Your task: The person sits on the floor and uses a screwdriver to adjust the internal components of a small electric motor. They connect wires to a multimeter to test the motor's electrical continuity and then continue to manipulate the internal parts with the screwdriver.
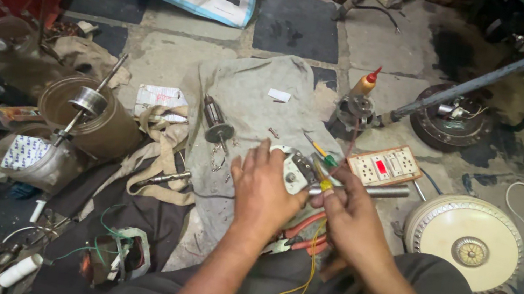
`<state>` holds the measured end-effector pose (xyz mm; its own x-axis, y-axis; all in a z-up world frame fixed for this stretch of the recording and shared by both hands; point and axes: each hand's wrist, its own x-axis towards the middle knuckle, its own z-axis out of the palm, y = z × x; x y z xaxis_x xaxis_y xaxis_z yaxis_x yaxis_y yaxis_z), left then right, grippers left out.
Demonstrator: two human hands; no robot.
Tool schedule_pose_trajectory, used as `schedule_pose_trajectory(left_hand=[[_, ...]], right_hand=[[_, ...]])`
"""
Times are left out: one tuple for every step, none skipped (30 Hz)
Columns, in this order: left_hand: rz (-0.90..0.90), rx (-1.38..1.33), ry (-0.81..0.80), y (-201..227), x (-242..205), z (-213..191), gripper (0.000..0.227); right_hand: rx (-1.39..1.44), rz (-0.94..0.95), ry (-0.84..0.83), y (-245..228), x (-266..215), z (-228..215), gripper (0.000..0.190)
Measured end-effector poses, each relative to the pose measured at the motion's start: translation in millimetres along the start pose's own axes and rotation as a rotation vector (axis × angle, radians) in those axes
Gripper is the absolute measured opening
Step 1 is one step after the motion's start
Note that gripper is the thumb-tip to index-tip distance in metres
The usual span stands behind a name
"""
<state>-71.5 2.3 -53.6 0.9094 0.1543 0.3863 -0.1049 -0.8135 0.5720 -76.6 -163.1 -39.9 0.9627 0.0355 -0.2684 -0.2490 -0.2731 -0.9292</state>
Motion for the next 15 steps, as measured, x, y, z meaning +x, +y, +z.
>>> schedule_pose_trajectory(left_hand=[[-0.010,-0.044,0.037,-5.3,1.2,0.9,0.075],[-0.030,-0.087,0.040,-11.3,1.2,0.5,0.073],[-0.050,-0.130,0.043,-17.3,0.9,-0.9,0.071],[-0.069,-0.176,0.050,-22.2,2.8,-1.9,0.069],[-0.093,-0.171,0.065,-27.0,6.2,-3.6,0.065],[-0.119,-0.167,0.078,-31.0,8.6,-6.0,0.062],[-0.145,-0.163,0.091,-33.6,10.0,-9.3,0.059],[-0.195,-0.158,0.089,-34.7,12.0,-13.5,0.060],[-0.246,-0.153,0.086,-34.5,13.9,-18.4,0.061],[-0.298,-0.149,0.077,-32.8,13.0,-24.0,0.061],[-0.329,-0.180,0.066,-31.4,13.4,-31.1,0.060],[-0.358,-0.212,0.054,-29.5,15.6,-39.2,0.058],[-0.386,-0.245,0.041,-26.7,15.9,-48.0,0.057],[-0.389,-0.260,0.069,-23.0,13.5,-57.5,0.057],[-0.392,-0.276,0.097,-19.3,9.6,-67.4,0.057]], right_hand=[[0.003,-0.036,0.040,2.4,-3.0,2.5,0.044],[0.009,-0.074,0.077,4.7,-5.8,5.0,0.042],[0.035,-0.054,0.078,7.7,-9.3,6.1,0.041],[0.058,-0.039,0.079,10.9,-11.8,6.1,0.041],[0.082,-0.023,0.079,15.3,-14.4,5.9,0.041],[0.128,-0.033,0.080,21.5,-18.2,5.2,0.041],[0.175,-0.042,0.081,27.6,-20.6,3.3,0.041],[0.222,-0.054,0.082,32.3,-20.1,-0.4,0.041],[0.229,-0.046,0.084,36.1,-18.9,-6.0,0.040],[0.236,-0.031,0.089,41.2,-21.1,-12.7,0.040],[0.242,-0.016,0.094,45.5,-22.8,-19.2,0.039],[0.263,-0.045,0.095,48.5,-23.8,-26.1,0.039],[0.283,-0.074,0.096,50.4,-24.8,-32.7,0.039],[0.303,-0.104,0.095,51.4,-26.3,-37.8,0.038],[0.326,-0.125,0.100,51.6,-29.2,-41.1,0.038]])
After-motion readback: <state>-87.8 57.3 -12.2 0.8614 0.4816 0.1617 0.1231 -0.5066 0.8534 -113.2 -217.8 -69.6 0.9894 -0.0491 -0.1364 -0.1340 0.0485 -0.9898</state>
